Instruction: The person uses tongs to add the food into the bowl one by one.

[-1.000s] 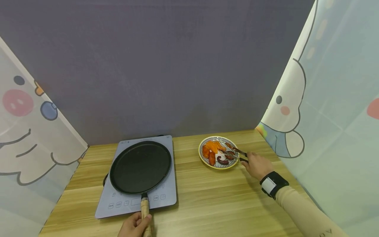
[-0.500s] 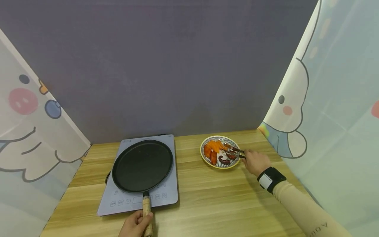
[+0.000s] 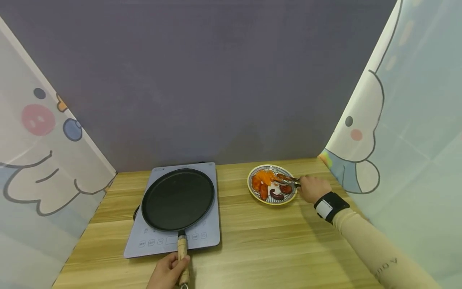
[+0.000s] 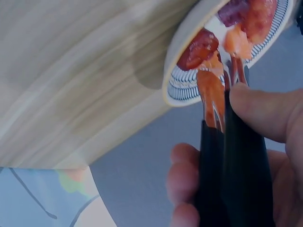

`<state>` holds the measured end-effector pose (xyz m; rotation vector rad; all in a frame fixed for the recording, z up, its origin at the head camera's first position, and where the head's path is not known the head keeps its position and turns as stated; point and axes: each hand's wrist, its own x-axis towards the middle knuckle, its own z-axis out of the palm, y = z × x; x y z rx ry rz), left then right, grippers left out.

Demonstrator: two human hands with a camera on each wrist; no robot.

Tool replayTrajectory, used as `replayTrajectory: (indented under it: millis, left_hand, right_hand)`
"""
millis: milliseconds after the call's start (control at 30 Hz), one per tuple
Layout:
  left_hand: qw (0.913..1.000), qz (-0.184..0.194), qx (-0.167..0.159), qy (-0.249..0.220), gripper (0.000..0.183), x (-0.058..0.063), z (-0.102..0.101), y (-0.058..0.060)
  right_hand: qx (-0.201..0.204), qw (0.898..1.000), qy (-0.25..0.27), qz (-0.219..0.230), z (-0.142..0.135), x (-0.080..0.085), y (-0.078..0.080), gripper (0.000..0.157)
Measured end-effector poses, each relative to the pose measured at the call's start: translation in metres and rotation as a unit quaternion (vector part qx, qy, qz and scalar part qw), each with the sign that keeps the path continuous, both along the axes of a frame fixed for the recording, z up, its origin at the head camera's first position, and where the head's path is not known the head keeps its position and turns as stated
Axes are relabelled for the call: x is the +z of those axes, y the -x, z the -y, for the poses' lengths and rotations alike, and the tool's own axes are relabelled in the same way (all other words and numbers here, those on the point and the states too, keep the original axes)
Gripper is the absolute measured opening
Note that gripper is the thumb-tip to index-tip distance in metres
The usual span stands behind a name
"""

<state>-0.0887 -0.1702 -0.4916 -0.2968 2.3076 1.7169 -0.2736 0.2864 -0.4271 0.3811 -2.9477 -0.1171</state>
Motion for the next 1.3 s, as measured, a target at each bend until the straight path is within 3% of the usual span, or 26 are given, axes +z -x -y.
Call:
replayTrajectory:
  millis: [200, 500, 1300]
  left_hand:
    - [0.9999, -0.008, -0.014, 0.004, 0.035, -0.001, 0.001, 0.000]
    - [0.9996, -0.019, -0.020, -0.005, 0.035, -0.001, -0.001, 0.000]
    - [0.9995, -0.029, -0.007, 0.014, 0.032, 0.000, -0.001, -0.003]
  right_hand:
    - [0.000, 1.000, -0.014, 0.018, -0.005, 0.003, 0.012, 0.026]
    - [0.000, 0.999, 0.017, 0.047, -0.022, -0.003, 0.018, 0.025]
    - [0.045, 0.999, 0.006, -0.001, -0.021, -0.008, 0.012, 0.029]
